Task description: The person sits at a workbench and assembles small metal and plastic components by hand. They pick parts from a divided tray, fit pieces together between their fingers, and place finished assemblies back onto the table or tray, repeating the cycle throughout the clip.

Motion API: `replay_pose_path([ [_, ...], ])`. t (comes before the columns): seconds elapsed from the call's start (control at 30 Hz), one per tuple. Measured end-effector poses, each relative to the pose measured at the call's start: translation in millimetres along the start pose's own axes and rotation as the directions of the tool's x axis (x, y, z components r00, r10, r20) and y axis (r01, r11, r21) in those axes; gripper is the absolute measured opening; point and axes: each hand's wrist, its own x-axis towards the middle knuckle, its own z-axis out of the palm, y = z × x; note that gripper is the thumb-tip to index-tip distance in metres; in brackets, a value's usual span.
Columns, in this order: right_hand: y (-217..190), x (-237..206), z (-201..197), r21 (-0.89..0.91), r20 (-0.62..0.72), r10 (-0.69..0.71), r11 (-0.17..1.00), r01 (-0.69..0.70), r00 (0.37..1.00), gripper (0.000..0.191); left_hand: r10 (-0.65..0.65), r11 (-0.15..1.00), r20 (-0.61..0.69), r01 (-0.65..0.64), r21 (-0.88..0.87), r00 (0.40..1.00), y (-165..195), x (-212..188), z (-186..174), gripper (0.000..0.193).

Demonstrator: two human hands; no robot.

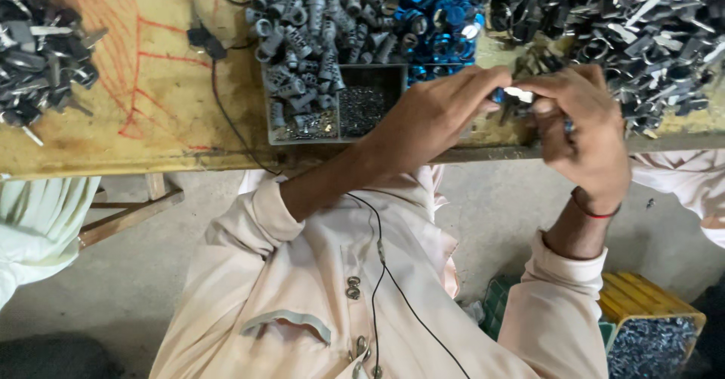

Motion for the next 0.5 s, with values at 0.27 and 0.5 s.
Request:
replay_pose_path([
  [0.27,-11,7,-3,-0.042,0.124,-0.113,0.992,0.119,0.986,0.052,0.061,0.993,0.085,-0.07,0.097,0.994,-5,-7,-9,0.036],
  [0.5,-13,6,-2,-0.122,0.106,-0.046,0.991,0.059,0.993,0.055,0.107,0.961,0.116,-0.133,0.244,0.987,-8,-5,-16,0.038],
])
